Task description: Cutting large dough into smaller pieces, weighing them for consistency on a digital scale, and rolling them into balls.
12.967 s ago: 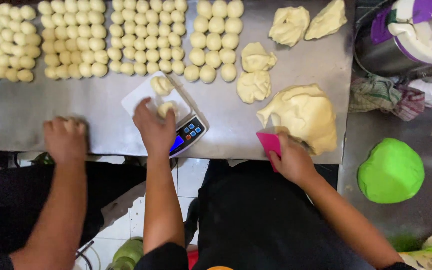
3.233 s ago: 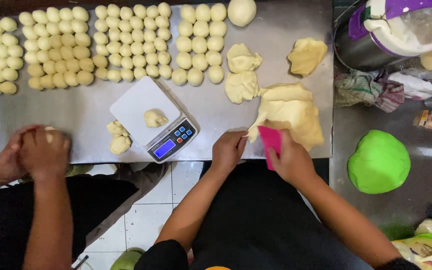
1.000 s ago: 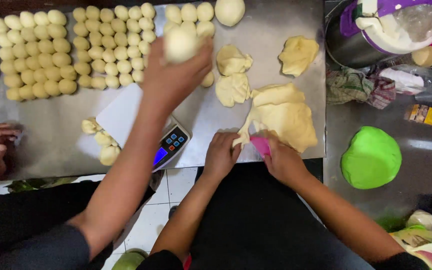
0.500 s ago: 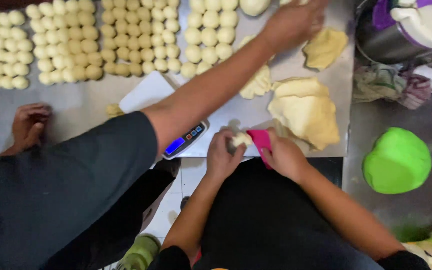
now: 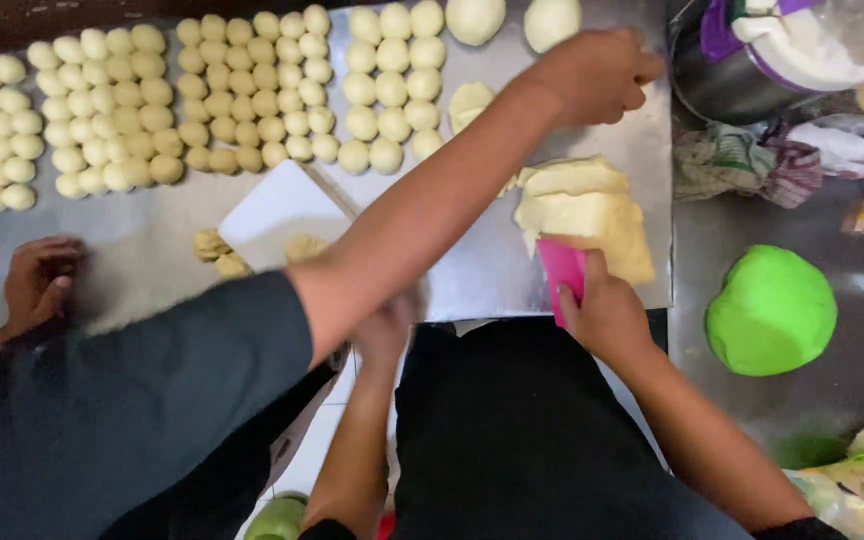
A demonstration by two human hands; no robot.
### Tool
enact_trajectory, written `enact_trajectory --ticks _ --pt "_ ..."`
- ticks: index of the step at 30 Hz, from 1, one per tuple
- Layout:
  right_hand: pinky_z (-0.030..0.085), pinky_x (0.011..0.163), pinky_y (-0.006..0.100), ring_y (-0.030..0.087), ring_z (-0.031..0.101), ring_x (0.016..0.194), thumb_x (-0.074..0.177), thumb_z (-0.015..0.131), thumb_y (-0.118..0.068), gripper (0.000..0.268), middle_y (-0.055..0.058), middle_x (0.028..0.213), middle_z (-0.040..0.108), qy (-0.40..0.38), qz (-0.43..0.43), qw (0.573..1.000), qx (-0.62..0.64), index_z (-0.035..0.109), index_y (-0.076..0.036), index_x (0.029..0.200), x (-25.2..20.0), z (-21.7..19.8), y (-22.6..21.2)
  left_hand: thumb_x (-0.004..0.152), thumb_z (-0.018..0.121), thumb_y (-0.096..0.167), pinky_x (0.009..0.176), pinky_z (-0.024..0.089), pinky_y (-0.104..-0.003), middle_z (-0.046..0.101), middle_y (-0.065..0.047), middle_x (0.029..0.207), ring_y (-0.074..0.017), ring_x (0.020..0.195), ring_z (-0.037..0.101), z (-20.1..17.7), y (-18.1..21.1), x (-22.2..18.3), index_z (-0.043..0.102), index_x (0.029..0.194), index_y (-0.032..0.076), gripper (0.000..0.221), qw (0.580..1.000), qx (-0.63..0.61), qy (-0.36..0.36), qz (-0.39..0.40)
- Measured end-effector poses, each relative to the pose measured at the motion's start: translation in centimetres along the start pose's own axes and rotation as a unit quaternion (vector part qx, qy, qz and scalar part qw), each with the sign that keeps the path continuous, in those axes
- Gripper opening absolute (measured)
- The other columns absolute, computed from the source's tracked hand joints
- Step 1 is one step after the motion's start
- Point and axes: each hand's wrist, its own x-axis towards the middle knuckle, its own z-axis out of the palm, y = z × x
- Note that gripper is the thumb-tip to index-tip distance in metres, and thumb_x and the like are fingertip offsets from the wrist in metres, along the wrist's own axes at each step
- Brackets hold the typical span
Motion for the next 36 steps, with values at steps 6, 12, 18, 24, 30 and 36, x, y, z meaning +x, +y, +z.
enact_trajectory --ticks 6,12,18,24,30,36 --pt "0.052 0.066 0.054 0.044 0.066 0.077 0.089 0.047 -0.029 0.041 0.025 0.075 0.064 0.09 -0.06 0.994 -0.015 0.039 -0.005 0.12 3.5 -1.7 -2.8 0.083 0.067 0.024 0.093 0.046 -0.036 0.063 -0.004 0.105 -0.0249 0.1 0.06 7.6 1.3 2.6 0.065 0.111 0.014 0.031 0.995 -0.001 -0.001 0.101" --pt "0.053 0.071 0.055 0.048 0.064 0.085 0.083 0.048 -0.018 0.051 0.029 0.086 0.064 0.0 -0.029 0.999 -0.021 0.03 0.0 0.126 6.0 -0.2 -4.6 0.087 0.061 0.018 0.091 0.047 -0.036 0.064 -0.01 0.095 -0.0274 0.095 0.06 13.3 -0.8 5.1 0.061 0.115 0.006 0.031 0.995 0.024 0.03 0.094" --pt "0.053 0.07 0.057 0.051 0.064 0.085 0.085 0.049 -0.019 0.047 0.033 0.087 0.063 -0.026 -0.029 0.999 0.017 0.033 0.001 0.124 2.1 -0.5 -4.4 0.086 0.062 0.016 0.082 0.049 -0.032 0.062 0.001 0.085 -0.0195 0.087 0.061 10.9 -0.2 3.4 0.065 0.103 0.017 0.017 0.995 -0.004 0.005 0.102" --pt "0.053 0.071 0.054 0.048 0.065 0.084 0.085 0.05 -0.025 0.048 0.03 0.086 0.064 -0.026 -0.045 0.999 -0.012 0.037 0.0 0.123 0.4 -0.2 -3.0 0.087 0.062 0.01 0.08 0.049 -0.033 0.06 -0.004 0.083 -0.023 0.084 0.06 7.1 0.6 1.5 0.065 0.099 0.01 0.012 0.995 -0.046 -0.002 0.091" --pt "0.053 0.067 0.054 0.047 0.066 0.079 0.089 0.045 -0.028 0.044 0.029 0.079 0.063 0.027 -0.026 0.999 -0.006 0.035 0.0 0.121 0.5 -0.8 -1.1 0.092 0.061 0.016 0.082 0.048 -0.034 0.058 -0.005 0.087 -0.0239 0.088 0.057 7.2 3.3 4.2 0.064 0.099 0.009 0.011 0.995 -0.076 0.024 0.057" --pt "0.053 0.063 0.05 0.045 0.066 0.075 0.089 0.049 -0.025 0.037 0.026 0.078 0.064 0.091 -0.031 0.995 0.007 0.038 -0.004 0.118 1.3 -3.8 -3.2 0.088 0.063 0.013 0.085 0.047 -0.04 0.06 -0.014 0.087 -0.0318 0.089 0.059 11.4 1.2 5.5 0.061 0.105 0.002 0.02 0.995 -0.078 -0.005 0.061"
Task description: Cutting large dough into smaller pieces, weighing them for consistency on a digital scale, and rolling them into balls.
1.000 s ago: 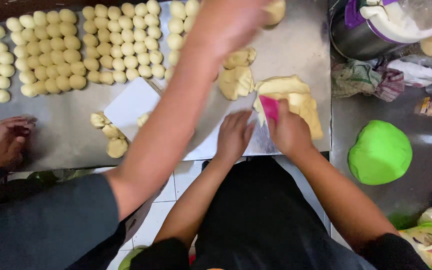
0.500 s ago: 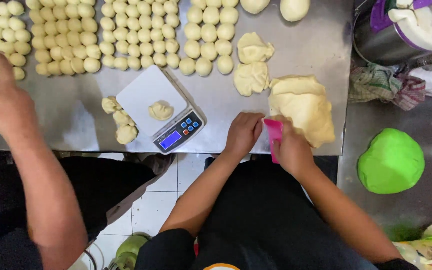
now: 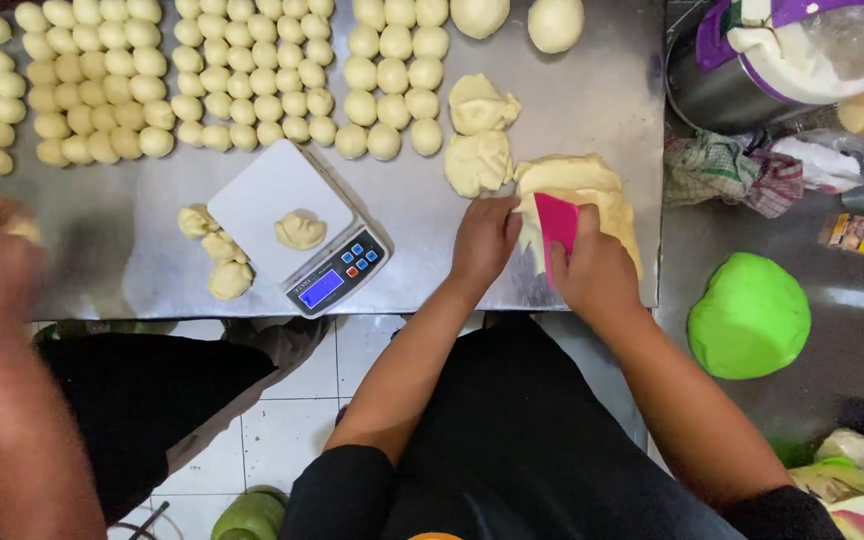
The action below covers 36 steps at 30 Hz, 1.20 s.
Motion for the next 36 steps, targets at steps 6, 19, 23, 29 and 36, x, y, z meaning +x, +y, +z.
enact_trajectory --ticks 6,19,23,29,36 --pt "0.054 0.069 0.054 0.044 0.067 0.083 0.085 0.047 -0.023 0.05 0.026 0.085 0.066 -0.109 -0.029 0.992 -0.062 0.033 -0.002 0.129 4.0 4.1 0.1 0.083 0.064 0.008 0.075 0.049 -0.033 0.058 -0.008 0.076 -0.0247 0.079 0.06 -1.7 0.7 -2.3 0.064 0.093 0.006 0.01 0.998 0.057 -0.003 0.001" --pt "0.051 0.077 0.057 0.051 0.061 0.092 0.082 0.052 -0.014 0.06 0.037 0.102 0.057 -0.119 -0.06 0.991 0.01 0.028 0.009 0.132 -1.5 3.3 -2.3 0.075 0.062 0.005 0.067 0.047 -0.039 0.056 -0.013 0.071 -0.0339 0.069 0.058 -15.6 -2.1 -3.7 0.059 0.092 0.004 0.018 0.958 0.167 0.228 -0.044" --pt "0.053 0.074 0.054 0.048 0.064 0.088 0.083 0.051 -0.018 0.06 0.032 0.095 0.061 -0.122 -0.054 0.991 -0.035 0.028 0.008 0.132 -1.6 3.1 -2.7 0.068 0.073 0.014 0.073 0.045 -0.045 0.048 -0.009 0.092 -0.0338 0.084 0.053 -21.8 -3.4 -2.9 0.058 0.093 0.012 0.03 0.91 0.339 0.214 -0.105" --pt "0.053 0.072 0.054 0.047 0.065 0.085 0.085 0.051 -0.021 0.049 0.031 0.091 0.063 -0.122 -0.042 0.991 -0.038 0.036 0.005 0.124 -1.5 3.2 -2.7 0.08 0.074 0.013 0.074 0.043 -0.033 0.041 -0.007 0.103 -0.0268 0.09 0.047 -25.1 -1.6 -3.1 0.047 0.096 0.01 0.032 0.926 0.212 0.289 -0.12" --pt "0.053 0.071 0.053 0.048 0.064 0.087 0.085 0.052 -0.022 0.04 0.031 0.092 0.063 -0.128 -0.068 0.989 -0.034 0.043 0.003 0.115 -1.6 3.0 -2.2 0.09 0.066 0.001 0.08 0.043 -0.034 0.061 -0.004 0.09 -0.0243 0.09 0.055 -26.2 0.1 -1.2 0.067 0.087 0.008 0.007 0.965 0.134 0.215 -0.067"
